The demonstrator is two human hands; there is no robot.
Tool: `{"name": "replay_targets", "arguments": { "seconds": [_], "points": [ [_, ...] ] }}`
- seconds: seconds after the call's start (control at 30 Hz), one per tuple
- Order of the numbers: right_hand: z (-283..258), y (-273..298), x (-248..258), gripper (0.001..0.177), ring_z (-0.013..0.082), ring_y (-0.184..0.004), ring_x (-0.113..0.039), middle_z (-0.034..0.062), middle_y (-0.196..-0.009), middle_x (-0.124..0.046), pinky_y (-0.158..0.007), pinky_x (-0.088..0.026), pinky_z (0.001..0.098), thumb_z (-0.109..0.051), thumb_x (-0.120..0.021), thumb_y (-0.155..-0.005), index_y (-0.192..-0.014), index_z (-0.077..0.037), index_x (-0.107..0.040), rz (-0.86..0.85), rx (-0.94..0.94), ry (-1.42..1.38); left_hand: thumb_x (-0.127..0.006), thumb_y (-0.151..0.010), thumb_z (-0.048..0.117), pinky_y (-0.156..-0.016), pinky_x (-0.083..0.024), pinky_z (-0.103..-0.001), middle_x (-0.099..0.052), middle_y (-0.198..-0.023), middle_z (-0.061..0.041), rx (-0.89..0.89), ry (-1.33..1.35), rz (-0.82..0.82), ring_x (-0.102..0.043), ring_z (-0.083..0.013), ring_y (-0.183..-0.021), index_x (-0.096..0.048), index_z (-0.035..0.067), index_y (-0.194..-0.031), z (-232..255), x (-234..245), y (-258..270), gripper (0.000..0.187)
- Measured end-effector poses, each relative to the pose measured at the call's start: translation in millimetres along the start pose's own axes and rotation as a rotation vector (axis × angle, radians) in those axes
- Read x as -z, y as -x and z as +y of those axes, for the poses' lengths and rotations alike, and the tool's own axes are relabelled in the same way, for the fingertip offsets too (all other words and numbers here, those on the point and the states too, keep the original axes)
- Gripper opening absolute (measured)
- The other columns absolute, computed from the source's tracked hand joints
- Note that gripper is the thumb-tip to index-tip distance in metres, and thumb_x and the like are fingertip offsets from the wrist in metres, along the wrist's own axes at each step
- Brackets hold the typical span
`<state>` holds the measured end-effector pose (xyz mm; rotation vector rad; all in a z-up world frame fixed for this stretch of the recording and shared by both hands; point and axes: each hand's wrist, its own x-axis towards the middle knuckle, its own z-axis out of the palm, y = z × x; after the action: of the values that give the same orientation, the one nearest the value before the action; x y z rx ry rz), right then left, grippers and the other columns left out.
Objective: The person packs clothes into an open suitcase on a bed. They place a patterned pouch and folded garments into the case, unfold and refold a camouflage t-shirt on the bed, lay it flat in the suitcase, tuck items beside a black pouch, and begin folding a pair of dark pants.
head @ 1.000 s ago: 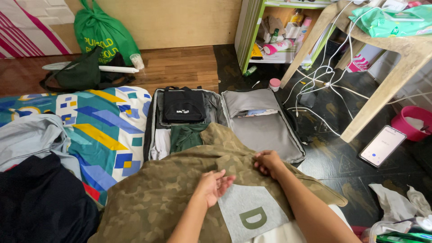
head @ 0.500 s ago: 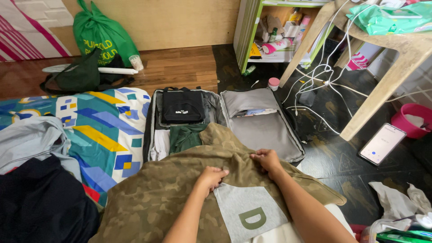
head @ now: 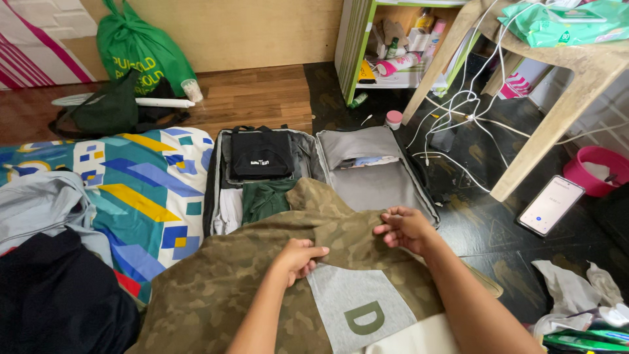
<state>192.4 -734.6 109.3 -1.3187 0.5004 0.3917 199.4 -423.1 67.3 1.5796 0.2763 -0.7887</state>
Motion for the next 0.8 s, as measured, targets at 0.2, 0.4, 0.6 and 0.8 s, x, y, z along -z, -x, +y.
{"name": "replay_targets", "arguments": {
  "seconds": [0.2, 0.4, 0.6, 0.8],
  "points": [
    [-10.4, 39.2, 63.0, 0.023, 0.0361, -0.089, -0.079, 0.0174, -0.094, -0.075, -0.076, -0.066, 0.0490, -0.023, -0.058, -0.102, -0.091, -0.004, -0.062, -0.599, 0.157, -0.106, -0.075, -0.079, 0.010, -0.075, -0.064, -0.031, -0.074, -0.115, 0.000, -0.218, 0.214, -0.382, -0.075, -0.0163, -0.089, -0.063, 0.010, -0.087, 8.2, 7.3, 67.8, 0.014],
    [9.8, 65.4, 73.2, 0.046, 0.0298, -0.081, -0.080, 0.0164, -0.097, -0.077, -0.070, -0.066, 0.0420, -0.043, -0.063, -0.088, -0.103, 0.000, -0.068, -0.404, -0.047, 0.077, -0.079, -0.086, 0.009, -0.087, -0.054, -0.031, -0.070, -0.116, -0.008, -0.180, 0.287, -0.353, -0.066, -0.0141, -0.102, -0.062, 0.009, -0.093, -13.7, -3.2, 86.9, 0.017],
    [5.3, 67.5, 17.0, 0.045, 0.0252, -0.067, -0.065, 0.0104, -0.083, -0.063, -0.056, -0.054, 0.0356, -0.030, -0.071, -0.093, -0.135, -0.016, -0.061, 0.071, -0.136, 0.517, -0.073, -0.074, -0.001, -0.097, -0.052, -0.030, -0.074, -0.115, -0.006, -0.380, -0.080, -0.040, -0.067, -0.0155, -0.109, -0.072, 0.009, -0.112, -39.4, -43.6, 74.9, 0.040],
    [37.4, 49.6, 16.9, 0.048, 0.0140, -0.071, -0.065, 0.0045, -0.091, -0.070, -0.056, -0.054, 0.0277, 0.004, -0.064, -0.087, -0.132, -0.010, -0.063, 0.084, 0.134, 0.416, -0.066, -0.069, -0.003, -0.110, -0.043, -0.030, -0.066, -0.141, -0.004, -0.581, -0.391, -0.117, -0.060, -0.0194, -0.133, -0.071, 0.010, -0.125, -39.1, -33.5, 82.3, 0.058]
  ]
}}
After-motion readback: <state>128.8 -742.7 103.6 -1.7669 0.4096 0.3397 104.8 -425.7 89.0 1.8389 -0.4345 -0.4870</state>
